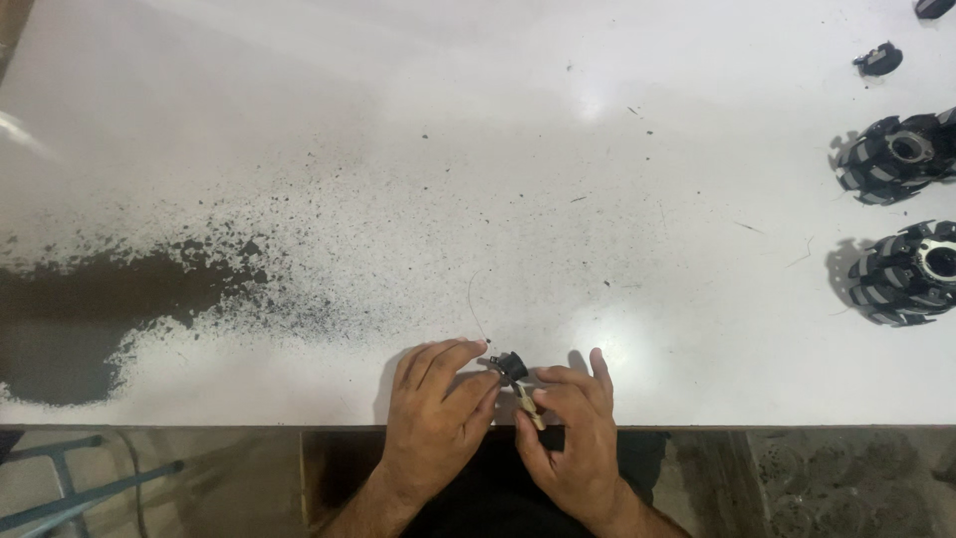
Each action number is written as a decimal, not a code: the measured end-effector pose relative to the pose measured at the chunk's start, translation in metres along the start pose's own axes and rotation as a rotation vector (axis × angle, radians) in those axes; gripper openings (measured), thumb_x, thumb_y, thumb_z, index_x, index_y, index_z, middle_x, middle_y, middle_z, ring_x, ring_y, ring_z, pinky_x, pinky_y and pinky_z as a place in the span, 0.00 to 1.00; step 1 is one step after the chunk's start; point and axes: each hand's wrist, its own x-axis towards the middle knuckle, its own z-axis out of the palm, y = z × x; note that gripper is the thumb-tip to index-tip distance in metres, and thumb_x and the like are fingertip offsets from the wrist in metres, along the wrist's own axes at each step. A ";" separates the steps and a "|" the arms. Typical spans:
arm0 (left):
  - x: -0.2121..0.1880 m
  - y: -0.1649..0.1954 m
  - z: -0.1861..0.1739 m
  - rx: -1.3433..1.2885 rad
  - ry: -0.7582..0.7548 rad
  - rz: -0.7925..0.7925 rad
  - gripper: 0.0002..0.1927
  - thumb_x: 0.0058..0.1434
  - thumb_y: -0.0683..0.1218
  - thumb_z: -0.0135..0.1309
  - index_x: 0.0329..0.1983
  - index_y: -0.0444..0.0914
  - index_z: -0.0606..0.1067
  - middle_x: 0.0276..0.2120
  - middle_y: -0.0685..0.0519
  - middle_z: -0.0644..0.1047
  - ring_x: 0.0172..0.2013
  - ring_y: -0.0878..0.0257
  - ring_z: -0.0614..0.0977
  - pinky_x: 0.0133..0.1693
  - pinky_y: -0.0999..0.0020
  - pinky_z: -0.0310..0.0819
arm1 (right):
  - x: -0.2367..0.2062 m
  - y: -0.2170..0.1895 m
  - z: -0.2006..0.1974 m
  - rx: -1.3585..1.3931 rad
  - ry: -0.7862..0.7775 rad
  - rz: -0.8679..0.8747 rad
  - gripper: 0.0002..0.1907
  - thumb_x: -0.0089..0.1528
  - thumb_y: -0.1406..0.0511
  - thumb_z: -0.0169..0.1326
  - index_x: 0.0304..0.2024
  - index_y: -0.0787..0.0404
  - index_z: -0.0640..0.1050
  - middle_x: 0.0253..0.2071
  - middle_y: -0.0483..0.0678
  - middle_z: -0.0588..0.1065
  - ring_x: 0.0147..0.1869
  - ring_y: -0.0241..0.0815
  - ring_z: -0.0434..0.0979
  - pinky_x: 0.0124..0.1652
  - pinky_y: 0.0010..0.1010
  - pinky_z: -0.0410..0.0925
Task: The person trims excess flash from small black rubber wheel components using a small blade, working on one part at a time at a white table. Finished parts are set aside in a growing pile on the right while trimmed scrap accumulates on the table.
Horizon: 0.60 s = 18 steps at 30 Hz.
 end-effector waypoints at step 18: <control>-0.003 0.002 0.008 0.041 -0.011 0.089 0.06 0.56 0.42 0.65 0.35 0.39 0.80 0.54 0.49 0.75 0.60 0.53 0.74 0.61 0.48 0.66 | 0.012 -0.006 0.003 -0.028 -0.026 0.013 0.18 0.51 0.74 0.67 0.40 0.60 0.75 0.37 0.49 0.78 0.52 0.49 0.82 0.69 0.65 0.57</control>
